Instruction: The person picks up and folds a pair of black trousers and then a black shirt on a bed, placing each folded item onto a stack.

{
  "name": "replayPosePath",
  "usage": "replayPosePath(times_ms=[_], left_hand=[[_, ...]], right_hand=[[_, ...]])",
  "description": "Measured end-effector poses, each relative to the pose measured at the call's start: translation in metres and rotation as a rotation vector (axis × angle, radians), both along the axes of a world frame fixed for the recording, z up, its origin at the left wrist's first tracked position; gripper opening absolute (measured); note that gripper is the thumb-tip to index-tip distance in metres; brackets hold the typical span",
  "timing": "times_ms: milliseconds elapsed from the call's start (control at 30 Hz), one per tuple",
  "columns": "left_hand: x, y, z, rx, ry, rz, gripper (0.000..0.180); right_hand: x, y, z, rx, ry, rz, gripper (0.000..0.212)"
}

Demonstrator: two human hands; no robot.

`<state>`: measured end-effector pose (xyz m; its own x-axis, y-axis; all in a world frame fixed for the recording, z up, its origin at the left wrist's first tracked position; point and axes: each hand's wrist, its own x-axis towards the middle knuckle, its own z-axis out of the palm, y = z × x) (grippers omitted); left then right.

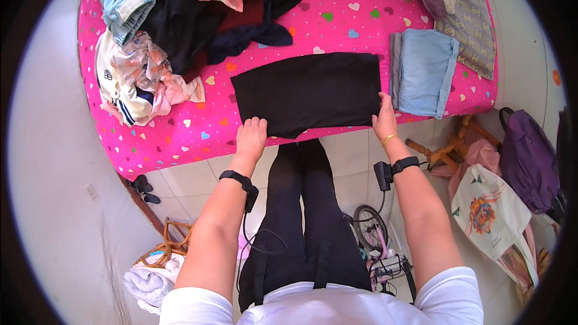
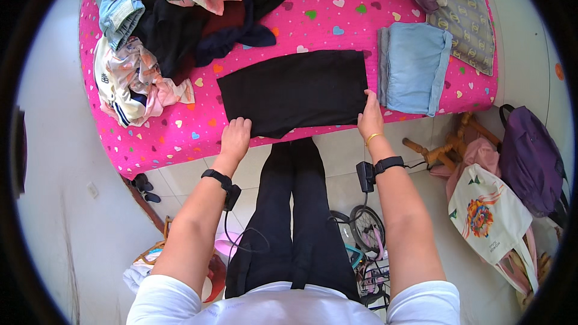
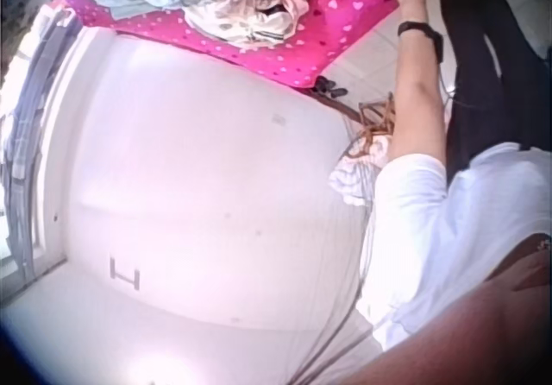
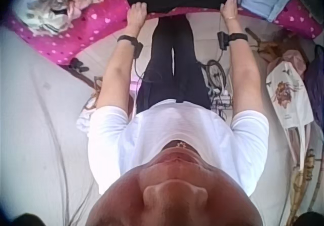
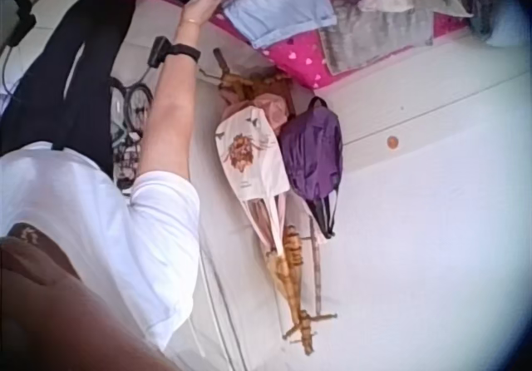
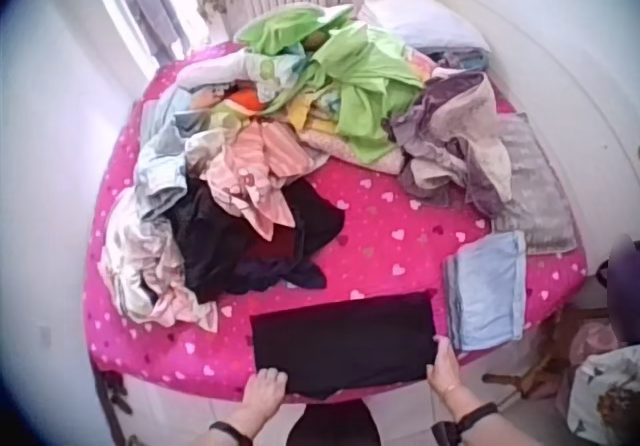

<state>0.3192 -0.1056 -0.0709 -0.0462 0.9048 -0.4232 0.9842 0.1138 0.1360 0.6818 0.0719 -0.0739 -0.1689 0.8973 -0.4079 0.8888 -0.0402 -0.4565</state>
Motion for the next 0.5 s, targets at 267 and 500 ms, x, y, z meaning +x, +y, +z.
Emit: replayPosePath(times_ms=[267, 500], left_hand=[[-0.007, -0.008, 0.007, -0.141, -0.101, 0.047, 0.019], [0.002, 0.010, 0.020, -0.072, -0.279, 0.084, 0.023]], right_hand=[[-0.027, 0.001, 0.027, 0.357, -0.133, 0.038, 0.048], [-0.070, 0.016, -0.009, 0.086, 0.119, 0.077, 0.018]])
